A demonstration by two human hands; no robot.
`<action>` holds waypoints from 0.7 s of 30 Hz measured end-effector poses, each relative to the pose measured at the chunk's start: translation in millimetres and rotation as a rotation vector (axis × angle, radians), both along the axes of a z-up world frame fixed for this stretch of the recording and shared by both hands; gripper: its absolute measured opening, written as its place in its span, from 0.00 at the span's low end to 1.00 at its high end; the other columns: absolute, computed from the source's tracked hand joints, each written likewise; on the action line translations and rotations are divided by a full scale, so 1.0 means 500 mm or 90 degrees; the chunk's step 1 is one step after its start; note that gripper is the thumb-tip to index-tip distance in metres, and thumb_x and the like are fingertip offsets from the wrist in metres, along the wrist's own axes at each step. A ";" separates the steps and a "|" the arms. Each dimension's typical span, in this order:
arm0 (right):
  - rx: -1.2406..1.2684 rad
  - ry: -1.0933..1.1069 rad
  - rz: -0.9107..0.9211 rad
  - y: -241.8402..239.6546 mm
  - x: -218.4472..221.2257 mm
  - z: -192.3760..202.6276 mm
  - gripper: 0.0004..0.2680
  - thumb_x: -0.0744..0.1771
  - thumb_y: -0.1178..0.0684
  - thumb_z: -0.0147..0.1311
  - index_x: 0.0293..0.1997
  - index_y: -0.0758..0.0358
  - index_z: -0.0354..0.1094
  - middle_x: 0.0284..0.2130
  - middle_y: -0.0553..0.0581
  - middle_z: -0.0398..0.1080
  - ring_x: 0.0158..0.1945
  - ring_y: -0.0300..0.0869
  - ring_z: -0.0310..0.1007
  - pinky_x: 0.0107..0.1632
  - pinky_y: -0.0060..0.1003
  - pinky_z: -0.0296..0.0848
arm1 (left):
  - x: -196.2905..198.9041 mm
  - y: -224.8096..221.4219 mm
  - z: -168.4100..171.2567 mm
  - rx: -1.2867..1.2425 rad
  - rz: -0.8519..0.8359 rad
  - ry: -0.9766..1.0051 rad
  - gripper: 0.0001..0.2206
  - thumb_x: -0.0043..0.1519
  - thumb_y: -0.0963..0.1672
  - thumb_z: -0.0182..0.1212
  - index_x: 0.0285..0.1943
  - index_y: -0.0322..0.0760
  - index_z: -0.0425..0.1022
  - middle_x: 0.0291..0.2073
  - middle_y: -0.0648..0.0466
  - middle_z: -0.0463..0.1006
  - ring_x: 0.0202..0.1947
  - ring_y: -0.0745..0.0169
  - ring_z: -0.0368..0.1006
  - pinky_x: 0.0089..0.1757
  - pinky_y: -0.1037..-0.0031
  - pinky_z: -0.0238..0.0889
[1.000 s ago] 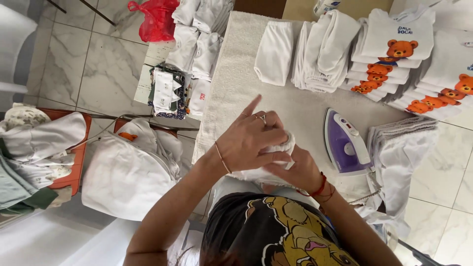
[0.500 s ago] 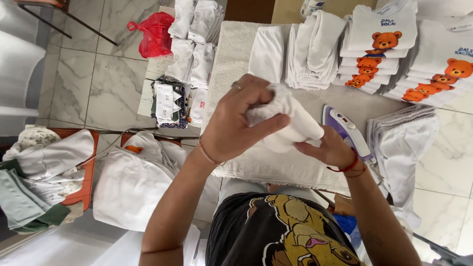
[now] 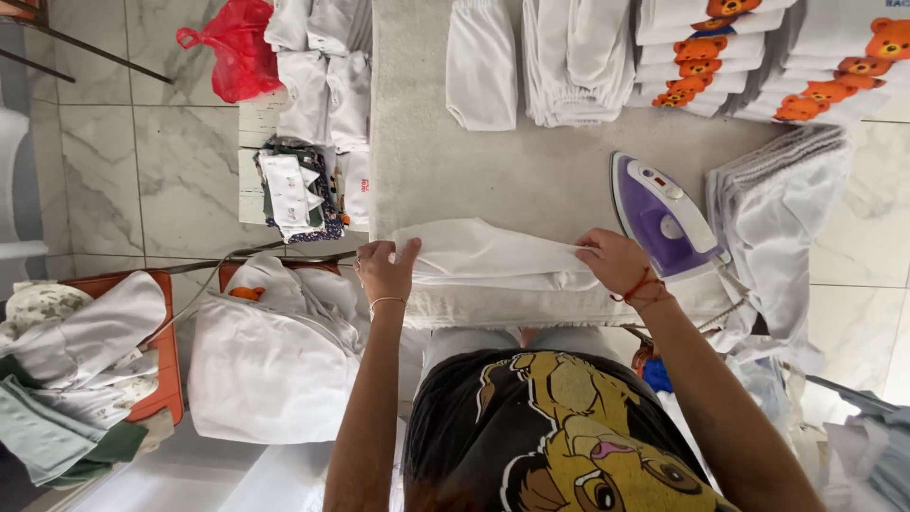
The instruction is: Ironing and folding small white garments with bear prints on a padded surface.
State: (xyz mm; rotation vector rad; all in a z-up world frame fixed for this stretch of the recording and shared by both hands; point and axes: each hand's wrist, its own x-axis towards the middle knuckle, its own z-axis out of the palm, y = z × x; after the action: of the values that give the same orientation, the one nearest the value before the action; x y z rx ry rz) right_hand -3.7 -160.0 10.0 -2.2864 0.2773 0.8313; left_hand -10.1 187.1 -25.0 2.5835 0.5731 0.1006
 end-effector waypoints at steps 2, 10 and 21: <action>-0.014 -0.094 -0.031 -0.010 -0.014 -0.015 0.08 0.61 0.45 0.51 0.40 0.48 0.67 0.34 0.48 0.69 0.39 0.40 0.67 0.40 0.33 0.67 | 0.025 -0.006 0.051 -0.027 -0.005 0.036 0.20 0.47 0.57 0.60 0.25 0.38 0.69 0.27 0.48 0.69 0.31 0.45 0.68 0.34 0.63 0.60; 0.285 -0.066 -0.291 -0.020 -0.063 0.005 0.07 0.63 0.60 0.49 0.42 0.68 0.62 0.26 0.62 0.66 0.26 0.47 0.70 0.28 0.35 0.72 | 0.013 0.039 -0.018 -0.252 0.052 0.301 0.23 0.46 0.62 0.55 0.39 0.49 0.69 0.30 0.54 0.74 0.37 0.55 0.70 0.39 0.68 0.63; -0.045 -0.510 0.242 0.130 -0.101 -0.048 0.02 0.61 0.51 0.49 0.34 0.50 0.63 0.26 0.48 0.56 0.30 0.42 0.65 0.33 0.31 0.67 | 0.022 0.026 0.063 -0.167 0.015 0.408 0.28 0.39 0.57 0.63 0.45 0.46 0.67 0.38 0.55 0.73 0.44 0.56 0.68 0.44 0.67 0.61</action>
State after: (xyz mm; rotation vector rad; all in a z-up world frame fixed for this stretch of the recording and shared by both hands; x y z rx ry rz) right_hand -54.0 -95.2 -13.9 -2.5682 -0.5033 0.0189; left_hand 0.8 200.0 6.5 2.3201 0.7740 -0.7669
